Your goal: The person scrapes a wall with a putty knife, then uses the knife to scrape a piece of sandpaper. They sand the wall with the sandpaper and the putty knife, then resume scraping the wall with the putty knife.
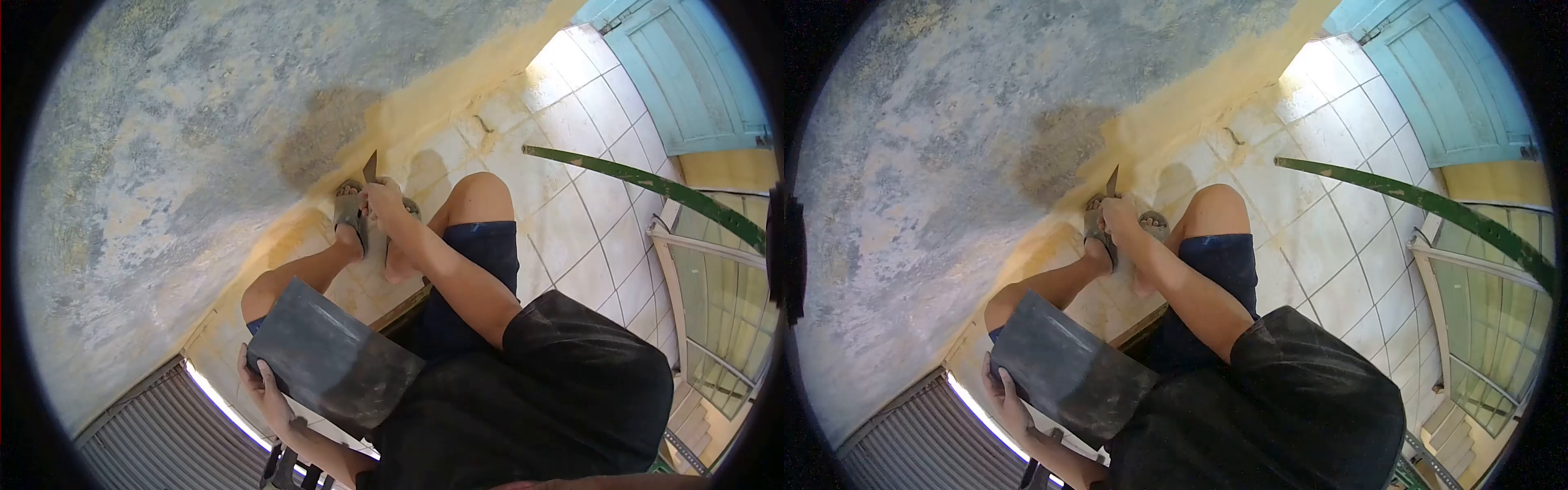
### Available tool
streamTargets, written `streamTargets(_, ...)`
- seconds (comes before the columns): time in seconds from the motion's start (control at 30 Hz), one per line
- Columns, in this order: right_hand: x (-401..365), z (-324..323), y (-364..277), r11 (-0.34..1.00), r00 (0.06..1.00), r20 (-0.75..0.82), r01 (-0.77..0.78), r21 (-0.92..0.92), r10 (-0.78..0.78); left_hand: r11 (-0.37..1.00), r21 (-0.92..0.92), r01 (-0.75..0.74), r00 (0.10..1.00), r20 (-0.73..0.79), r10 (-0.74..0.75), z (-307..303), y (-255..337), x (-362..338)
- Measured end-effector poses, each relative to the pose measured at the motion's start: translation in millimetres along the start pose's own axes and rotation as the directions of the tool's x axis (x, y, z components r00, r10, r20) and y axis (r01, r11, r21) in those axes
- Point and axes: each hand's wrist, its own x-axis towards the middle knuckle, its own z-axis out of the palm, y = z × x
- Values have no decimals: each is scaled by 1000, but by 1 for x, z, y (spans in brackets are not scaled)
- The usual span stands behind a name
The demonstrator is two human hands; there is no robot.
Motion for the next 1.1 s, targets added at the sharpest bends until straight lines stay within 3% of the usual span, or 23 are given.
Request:
streamTargets(0.17, 4, -3, -6, 994, 997, 3, 80, 72, -80, 993, -89, -72, 994, 79, 79, 7, 2, 29)
streamTargets(0.27, -4, -15, -5, 996, 997, -15, 74, 55, -73, 993, -21, -115, 977, 177, 117, 1, 0, 52)
streamTargets(0.37, -13, -25, -6, 997, 997, 33, 74, 33, -75, 990, 28, -138, 980, 146, 133, 6, -2, 69)
streamTargets(0.47, -33, -26, -20, 999, 997, 65, 32, 27, -34, 960, 117, -256, 959, 158, 236, 14, 3, 82)
streamTargets(0.6, -67, -18, -53, 992, 994, 111, 14, -123, 0, 822, 271, -502, 864, 101, 494, 37, 41, 113)
streamTargets(0.67, -60, -17, -65, 986, 979, 145, -126, -113, 142, 722, 299, -623, 778, 146, 611, 64, 93, 110)
streamTargets(0.73, -81, -9, -81, 987, 988, 85, -121, -105, 130, 628, 333, -704, 710, 288, 643, 94, 134, 118)
streamTargets(0.8, -84, -4, -83, 988, 992, 17, -125, -89, 126, 637, 262, -725, 674, 458, 579, 140, 168, 116)
streamTargets(0.87, -65, -2, -72, 995, 996, 11, -90, 31, 90, 483, 203, -852, 471, 698, 539, 194, 164, 159)
streamTargets(0.93, -50, 2, -54, 997, 999, 25, -27, 72, 25, 551, 299, -779, 449, 879, 159, 253, 155, 200)
streamTargets(0.97, -45, 4, -46, 992, 998, 36, 40, 117, -45, 548, 304, -780, 448, 881, 149, 273, 142, 216)
streamTargets(1.03, -35, 13, -37, 985, 999, -20, 40, 167, -37, 764, 407, -500, 502, 856, -128, 307, 112, 240)
streamTargets(1.1, -35, 14, -23, 977, 997, -77, 32, 210, -16, 820, 400, -409, 536, 833, -139, 319, 84, 249)
